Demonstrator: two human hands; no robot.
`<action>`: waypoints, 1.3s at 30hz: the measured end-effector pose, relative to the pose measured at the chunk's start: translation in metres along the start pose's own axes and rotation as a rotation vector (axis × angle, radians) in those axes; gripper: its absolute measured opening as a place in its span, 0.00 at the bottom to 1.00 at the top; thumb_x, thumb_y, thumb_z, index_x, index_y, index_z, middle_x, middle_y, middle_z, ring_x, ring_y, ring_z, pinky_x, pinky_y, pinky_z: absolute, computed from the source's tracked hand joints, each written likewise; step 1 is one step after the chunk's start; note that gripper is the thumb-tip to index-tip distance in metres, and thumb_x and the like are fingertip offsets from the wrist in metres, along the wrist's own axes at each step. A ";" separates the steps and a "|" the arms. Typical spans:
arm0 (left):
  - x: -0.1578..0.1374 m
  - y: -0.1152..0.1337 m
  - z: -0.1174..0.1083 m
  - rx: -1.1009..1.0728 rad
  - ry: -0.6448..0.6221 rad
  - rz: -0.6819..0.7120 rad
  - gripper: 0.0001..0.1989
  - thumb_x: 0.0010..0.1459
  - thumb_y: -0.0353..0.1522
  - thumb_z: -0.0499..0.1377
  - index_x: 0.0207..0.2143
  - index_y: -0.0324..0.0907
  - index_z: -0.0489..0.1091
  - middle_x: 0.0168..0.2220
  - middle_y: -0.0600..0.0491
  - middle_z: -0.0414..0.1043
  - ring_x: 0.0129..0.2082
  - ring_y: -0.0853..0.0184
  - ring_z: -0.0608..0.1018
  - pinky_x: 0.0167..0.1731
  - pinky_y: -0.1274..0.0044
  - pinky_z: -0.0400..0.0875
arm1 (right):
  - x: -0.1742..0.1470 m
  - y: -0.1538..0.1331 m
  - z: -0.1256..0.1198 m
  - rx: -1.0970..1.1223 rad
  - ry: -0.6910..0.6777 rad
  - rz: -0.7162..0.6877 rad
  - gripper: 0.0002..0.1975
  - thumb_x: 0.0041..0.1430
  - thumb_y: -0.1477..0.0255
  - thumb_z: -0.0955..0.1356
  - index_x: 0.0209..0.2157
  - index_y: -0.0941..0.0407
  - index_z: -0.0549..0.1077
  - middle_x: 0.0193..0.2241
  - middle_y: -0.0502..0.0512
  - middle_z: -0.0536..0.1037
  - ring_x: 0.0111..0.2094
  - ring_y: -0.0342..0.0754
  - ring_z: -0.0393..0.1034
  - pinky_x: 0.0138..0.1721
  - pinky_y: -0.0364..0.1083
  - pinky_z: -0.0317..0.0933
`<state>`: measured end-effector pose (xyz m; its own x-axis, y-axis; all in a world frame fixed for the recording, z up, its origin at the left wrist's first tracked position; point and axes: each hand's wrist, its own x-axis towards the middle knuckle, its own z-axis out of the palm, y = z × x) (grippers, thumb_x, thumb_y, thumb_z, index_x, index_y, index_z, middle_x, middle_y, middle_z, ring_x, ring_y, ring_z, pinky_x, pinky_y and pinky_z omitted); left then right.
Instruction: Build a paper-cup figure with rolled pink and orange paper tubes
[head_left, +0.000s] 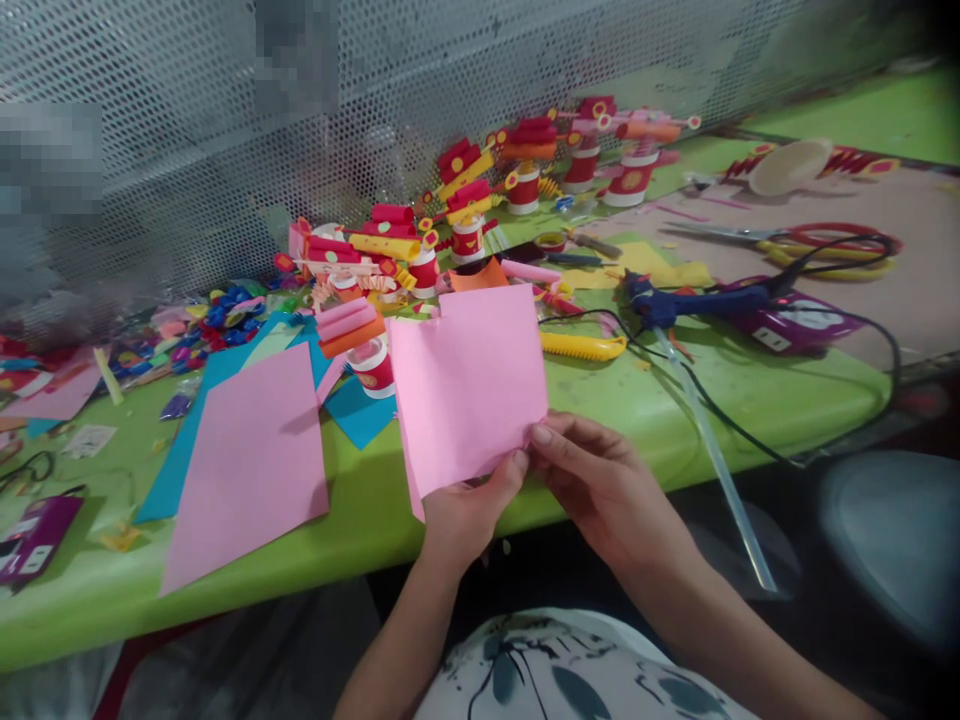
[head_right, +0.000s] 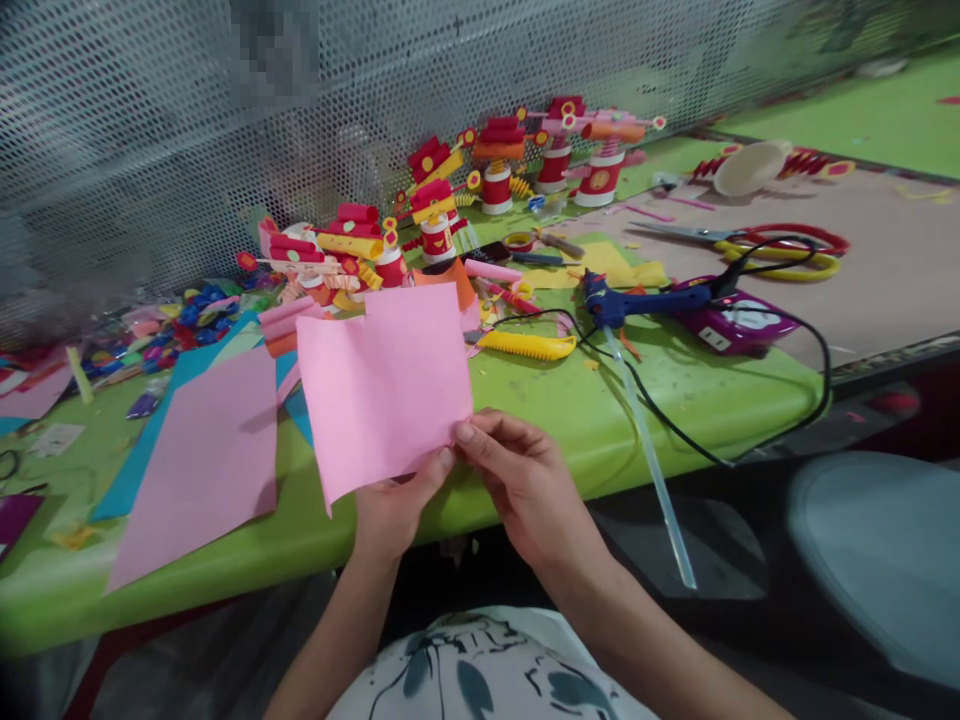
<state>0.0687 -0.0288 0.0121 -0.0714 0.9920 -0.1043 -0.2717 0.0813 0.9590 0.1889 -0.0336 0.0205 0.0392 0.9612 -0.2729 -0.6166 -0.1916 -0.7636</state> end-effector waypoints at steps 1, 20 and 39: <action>0.000 0.001 0.001 0.001 -0.010 0.005 0.18 0.47 0.40 0.74 0.37 0.38 0.80 0.41 0.44 0.84 0.44 0.54 0.85 0.50 0.63 0.82 | 0.000 0.000 0.001 0.005 0.000 0.001 0.09 0.46 0.68 0.81 0.24 0.53 0.80 0.25 0.46 0.74 0.26 0.38 0.64 0.30 0.40 0.61; -0.004 0.004 0.001 0.007 -0.018 0.003 0.13 0.49 0.38 0.73 0.36 0.43 0.80 0.42 0.49 0.84 0.47 0.54 0.84 0.53 0.62 0.81 | 0.006 0.003 -0.002 0.029 0.008 0.027 0.12 0.43 0.69 0.82 0.22 0.54 0.78 0.22 0.45 0.76 0.25 0.36 0.67 0.29 0.37 0.61; 0.003 0.002 -0.005 0.022 -0.097 0.069 0.17 0.50 0.40 0.73 0.41 0.44 0.81 0.48 0.48 0.82 0.50 0.52 0.83 0.56 0.59 0.79 | 0.007 0.005 -0.004 0.043 -0.073 0.042 0.12 0.48 0.70 0.81 0.21 0.55 0.76 0.22 0.44 0.75 0.26 0.37 0.66 0.32 0.39 0.62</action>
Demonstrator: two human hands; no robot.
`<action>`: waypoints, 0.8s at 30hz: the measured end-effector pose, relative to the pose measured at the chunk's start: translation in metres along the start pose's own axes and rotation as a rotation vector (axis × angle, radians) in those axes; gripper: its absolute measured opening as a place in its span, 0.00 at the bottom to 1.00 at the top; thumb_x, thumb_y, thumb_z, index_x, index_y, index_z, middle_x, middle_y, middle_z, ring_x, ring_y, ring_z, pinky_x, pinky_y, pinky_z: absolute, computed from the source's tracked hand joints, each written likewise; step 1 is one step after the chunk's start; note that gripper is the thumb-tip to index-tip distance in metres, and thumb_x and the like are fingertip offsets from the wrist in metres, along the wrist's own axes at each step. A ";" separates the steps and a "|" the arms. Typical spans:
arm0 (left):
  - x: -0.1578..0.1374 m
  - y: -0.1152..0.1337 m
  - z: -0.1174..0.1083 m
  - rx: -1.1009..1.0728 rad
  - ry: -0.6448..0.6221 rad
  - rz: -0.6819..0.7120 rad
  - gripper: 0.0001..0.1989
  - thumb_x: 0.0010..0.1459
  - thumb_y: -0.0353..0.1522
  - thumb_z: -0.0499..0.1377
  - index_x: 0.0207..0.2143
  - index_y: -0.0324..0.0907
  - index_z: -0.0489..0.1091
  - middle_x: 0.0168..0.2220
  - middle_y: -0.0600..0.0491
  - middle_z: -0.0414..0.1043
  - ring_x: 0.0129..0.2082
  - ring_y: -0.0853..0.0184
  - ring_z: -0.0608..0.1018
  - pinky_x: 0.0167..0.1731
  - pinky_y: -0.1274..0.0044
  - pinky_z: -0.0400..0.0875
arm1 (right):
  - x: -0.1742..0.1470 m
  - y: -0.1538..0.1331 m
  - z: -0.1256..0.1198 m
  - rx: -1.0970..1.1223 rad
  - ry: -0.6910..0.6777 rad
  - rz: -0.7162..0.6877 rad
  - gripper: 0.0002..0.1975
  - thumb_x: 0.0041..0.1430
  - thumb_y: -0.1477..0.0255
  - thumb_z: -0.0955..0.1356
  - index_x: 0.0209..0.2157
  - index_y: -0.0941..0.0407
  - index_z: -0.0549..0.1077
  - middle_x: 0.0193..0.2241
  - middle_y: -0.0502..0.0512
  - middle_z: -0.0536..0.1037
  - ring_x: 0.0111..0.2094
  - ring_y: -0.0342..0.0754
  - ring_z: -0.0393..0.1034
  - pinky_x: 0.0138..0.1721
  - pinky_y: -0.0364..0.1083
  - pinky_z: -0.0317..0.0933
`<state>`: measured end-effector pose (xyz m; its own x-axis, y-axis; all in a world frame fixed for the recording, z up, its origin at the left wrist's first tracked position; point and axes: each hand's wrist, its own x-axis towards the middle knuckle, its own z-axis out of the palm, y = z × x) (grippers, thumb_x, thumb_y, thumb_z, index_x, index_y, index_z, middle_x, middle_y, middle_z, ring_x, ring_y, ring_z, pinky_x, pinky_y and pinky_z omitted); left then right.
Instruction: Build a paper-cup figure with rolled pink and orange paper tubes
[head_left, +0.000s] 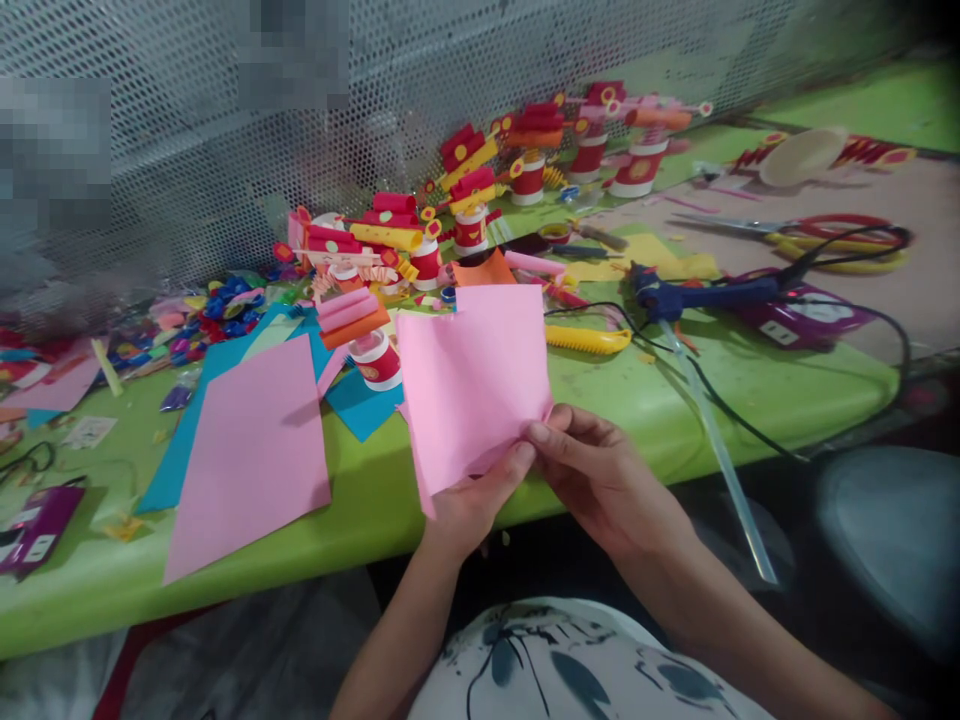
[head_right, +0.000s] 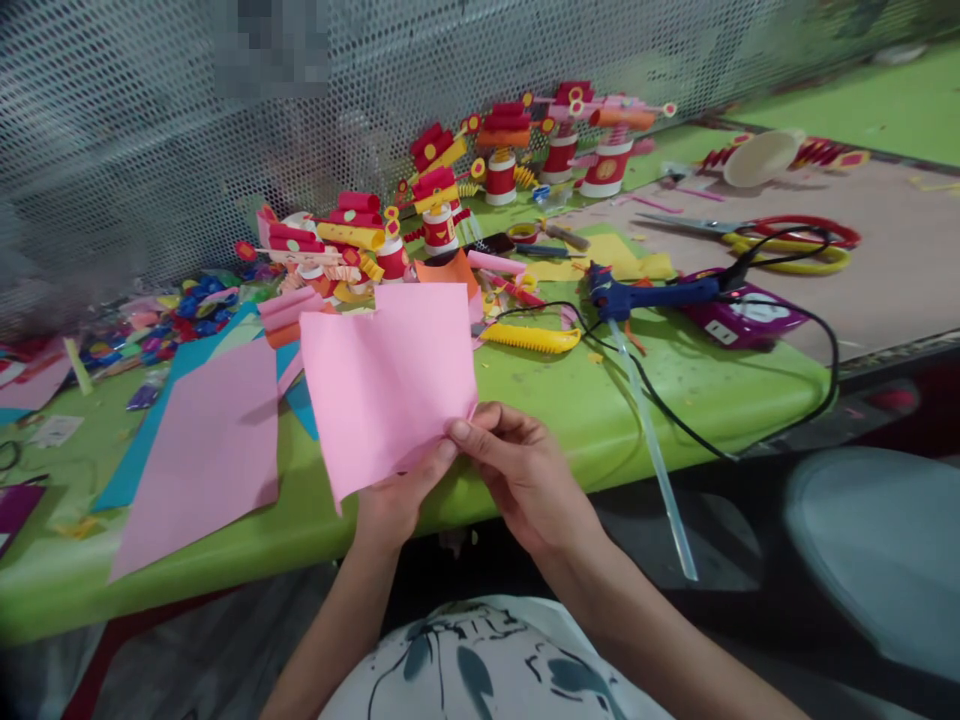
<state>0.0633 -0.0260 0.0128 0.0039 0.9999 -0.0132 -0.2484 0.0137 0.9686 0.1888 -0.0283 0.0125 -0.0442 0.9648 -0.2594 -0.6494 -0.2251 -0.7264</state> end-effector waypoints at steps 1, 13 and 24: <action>0.000 0.000 0.000 -0.003 -0.001 0.008 0.17 0.50 0.40 0.73 0.42 0.44 0.81 0.49 0.49 0.82 0.50 0.52 0.83 0.57 0.59 0.79 | 0.000 0.000 0.000 -0.002 0.004 0.001 0.12 0.47 0.69 0.81 0.21 0.55 0.76 0.21 0.44 0.74 0.26 0.37 0.65 0.31 0.39 0.62; 0.001 -0.001 -0.001 0.014 -0.018 -0.029 0.16 0.51 0.38 0.73 0.42 0.45 0.79 0.49 0.49 0.82 0.52 0.50 0.82 0.57 0.59 0.78 | -0.002 -0.002 0.005 0.000 0.039 -0.013 0.15 0.45 0.69 0.81 0.20 0.54 0.74 0.19 0.43 0.71 0.23 0.37 0.61 0.26 0.39 0.57; -0.001 -0.003 0.005 -0.011 0.077 0.002 0.14 0.50 0.35 0.73 0.40 0.43 0.79 0.43 0.48 0.83 0.46 0.54 0.85 0.51 0.62 0.82 | -0.003 -0.004 0.005 0.007 0.105 -0.023 0.14 0.43 0.70 0.82 0.22 0.53 0.75 0.22 0.44 0.74 0.24 0.38 0.65 0.27 0.42 0.60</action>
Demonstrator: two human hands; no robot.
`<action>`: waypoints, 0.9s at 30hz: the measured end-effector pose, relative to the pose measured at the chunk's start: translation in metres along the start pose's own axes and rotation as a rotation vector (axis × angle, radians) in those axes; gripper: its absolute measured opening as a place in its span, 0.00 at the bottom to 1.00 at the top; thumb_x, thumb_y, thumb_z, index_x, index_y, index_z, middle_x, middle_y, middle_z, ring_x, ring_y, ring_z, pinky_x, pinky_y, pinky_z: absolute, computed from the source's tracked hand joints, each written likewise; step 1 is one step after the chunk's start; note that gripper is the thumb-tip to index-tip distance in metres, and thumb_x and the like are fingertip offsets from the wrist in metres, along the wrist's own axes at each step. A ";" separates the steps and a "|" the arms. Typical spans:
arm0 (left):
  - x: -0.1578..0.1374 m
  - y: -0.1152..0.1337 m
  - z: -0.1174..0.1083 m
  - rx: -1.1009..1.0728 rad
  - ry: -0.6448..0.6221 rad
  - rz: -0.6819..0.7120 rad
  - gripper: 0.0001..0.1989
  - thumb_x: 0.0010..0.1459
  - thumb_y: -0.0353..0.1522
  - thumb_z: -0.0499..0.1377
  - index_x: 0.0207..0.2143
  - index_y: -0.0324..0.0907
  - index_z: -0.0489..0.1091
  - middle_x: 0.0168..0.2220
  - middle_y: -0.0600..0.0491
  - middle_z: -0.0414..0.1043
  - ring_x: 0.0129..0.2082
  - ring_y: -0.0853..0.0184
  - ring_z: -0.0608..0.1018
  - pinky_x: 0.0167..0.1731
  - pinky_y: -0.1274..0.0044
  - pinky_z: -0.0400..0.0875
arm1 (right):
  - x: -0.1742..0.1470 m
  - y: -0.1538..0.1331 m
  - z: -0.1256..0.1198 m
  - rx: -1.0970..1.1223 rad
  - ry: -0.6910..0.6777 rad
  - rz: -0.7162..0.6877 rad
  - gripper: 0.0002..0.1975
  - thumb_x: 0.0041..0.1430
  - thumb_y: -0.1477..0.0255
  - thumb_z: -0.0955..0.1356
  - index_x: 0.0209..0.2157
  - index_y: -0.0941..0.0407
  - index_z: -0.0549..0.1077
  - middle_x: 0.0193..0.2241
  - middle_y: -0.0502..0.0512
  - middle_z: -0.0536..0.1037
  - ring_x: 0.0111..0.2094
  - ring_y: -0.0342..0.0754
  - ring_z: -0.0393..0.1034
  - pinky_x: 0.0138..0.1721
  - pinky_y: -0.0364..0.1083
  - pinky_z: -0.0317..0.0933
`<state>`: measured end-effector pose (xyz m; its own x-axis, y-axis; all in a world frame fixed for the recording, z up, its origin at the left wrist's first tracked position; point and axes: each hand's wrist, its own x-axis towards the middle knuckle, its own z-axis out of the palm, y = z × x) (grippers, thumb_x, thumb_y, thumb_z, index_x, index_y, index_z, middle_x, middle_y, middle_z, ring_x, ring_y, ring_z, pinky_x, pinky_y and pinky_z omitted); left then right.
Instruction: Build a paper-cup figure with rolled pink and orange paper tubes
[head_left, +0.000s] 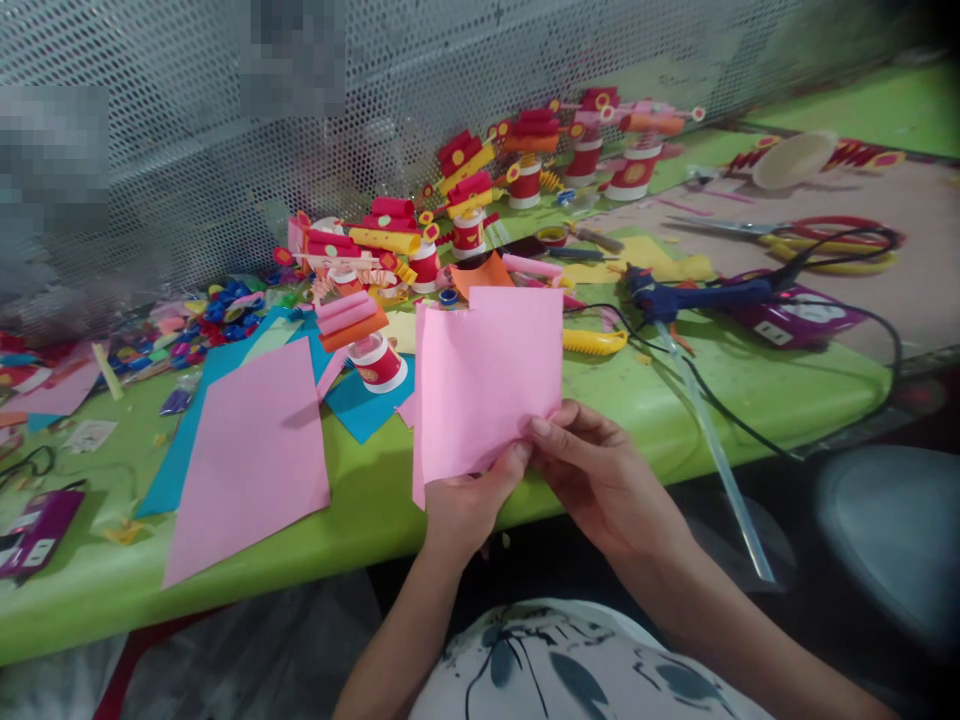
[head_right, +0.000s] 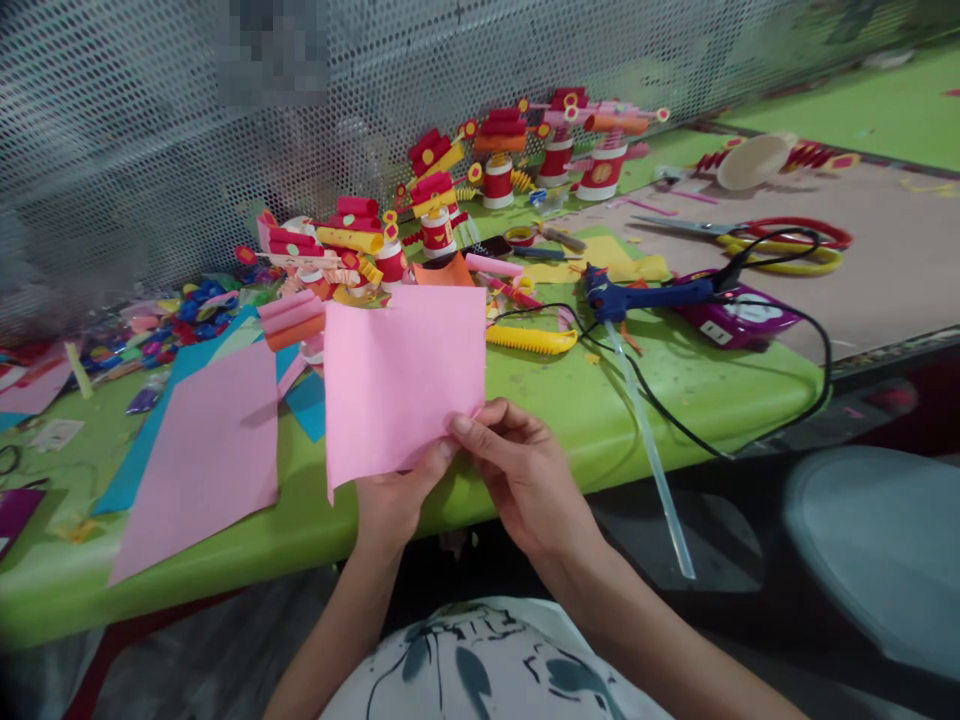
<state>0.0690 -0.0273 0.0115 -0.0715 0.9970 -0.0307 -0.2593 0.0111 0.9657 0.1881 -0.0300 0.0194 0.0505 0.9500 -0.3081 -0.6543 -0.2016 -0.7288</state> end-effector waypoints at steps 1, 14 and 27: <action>0.000 0.000 0.000 -0.007 -0.005 0.000 0.14 0.50 0.35 0.73 0.40 0.42 0.79 0.43 0.47 0.83 0.45 0.54 0.85 0.51 0.62 0.82 | 0.000 0.000 0.000 0.004 -0.002 -0.004 0.15 0.43 0.70 0.82 0.22 0.53 0.74 0.21 0.43 0.74 0.24 0.38 0.65 0.27 0.42 0.60; -0.001 -0.001 0.001 -0.020 0.028 -0.044 0.14 0.48 0.36 0.73 0.37 0.39 0.82 0.38 0.47 0.84 0.40 0.56 0.86 0.44 0.65 0.84 | 0.001 0.000 -0.001 0.052 -0.004 -0.008 0.12 0.48 0.67 0.81 0.24 0.53 0.76 0.22 0.44 0.71 0.24 0.38 0.63 0.27 0.41 0.59; 0.008 -0.009 -0.005 0.001 -0.018 0.001 0.13 0.50 0.38 0.72 0.35 0.39 0.82 0.35 0.46 0.84 0.34 0.59 0.85 0.36 0.69 0.84 | 0.001 -0.001 -0.004 -0.046 -0.059 -0.002 0.10 0.47 0.69 0.81 0.24 0.52 0.78 0.24 0.46 0.77 0.27 0.40 0.69 0.33 0.42 0.66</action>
<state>0.0662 -0.0202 0.0019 -0.0542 0.9982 -0.0254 -0.2586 0.0105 0.9659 0.1916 -0.0300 0.0177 0.0062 0.9624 -0.2715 -0.6186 -0.2096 -0.7572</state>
